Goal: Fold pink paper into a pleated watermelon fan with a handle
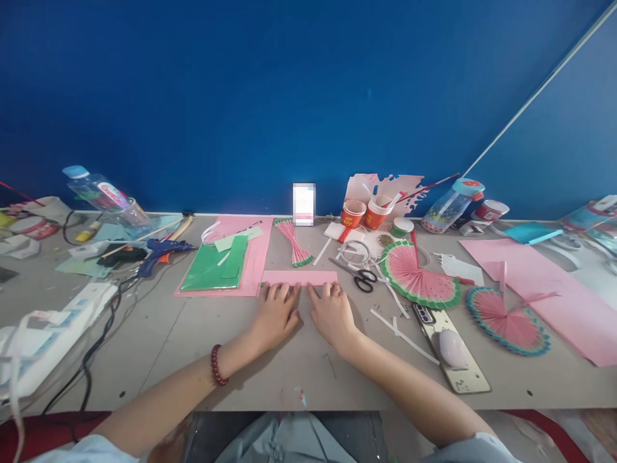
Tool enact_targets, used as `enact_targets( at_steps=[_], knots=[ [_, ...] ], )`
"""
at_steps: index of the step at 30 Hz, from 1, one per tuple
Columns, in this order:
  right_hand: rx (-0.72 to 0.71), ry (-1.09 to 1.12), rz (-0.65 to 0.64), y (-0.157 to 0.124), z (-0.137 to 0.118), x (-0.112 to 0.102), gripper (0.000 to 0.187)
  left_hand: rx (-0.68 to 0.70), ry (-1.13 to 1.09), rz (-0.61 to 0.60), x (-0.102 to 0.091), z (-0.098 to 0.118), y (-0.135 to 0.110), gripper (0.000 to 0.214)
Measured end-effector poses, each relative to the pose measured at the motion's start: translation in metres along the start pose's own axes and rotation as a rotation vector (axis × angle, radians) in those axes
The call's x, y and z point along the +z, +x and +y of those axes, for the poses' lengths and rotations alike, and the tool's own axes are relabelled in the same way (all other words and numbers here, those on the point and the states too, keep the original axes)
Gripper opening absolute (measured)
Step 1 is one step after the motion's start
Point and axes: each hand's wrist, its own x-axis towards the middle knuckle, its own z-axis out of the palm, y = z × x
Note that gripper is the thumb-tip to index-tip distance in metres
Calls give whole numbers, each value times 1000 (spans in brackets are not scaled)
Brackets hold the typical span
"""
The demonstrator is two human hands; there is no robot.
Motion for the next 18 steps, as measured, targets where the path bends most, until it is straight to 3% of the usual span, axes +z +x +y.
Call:
enact_targets(
  at_steps=[7, 13, 18],
  knots=[
    [-9, 36, 9, 4, 11, -1, 51, -18, -35, 50, -5, -18, 9, 46],
    [-3, 7, 92, 13, 22, 6, 30, 104, -11, 59, -3, -54, 22, 25],
    [-17, 50, 203, 19, 29, 12, 18, 221, 86, 76, -5, -58, 27, 20]
  ],
)
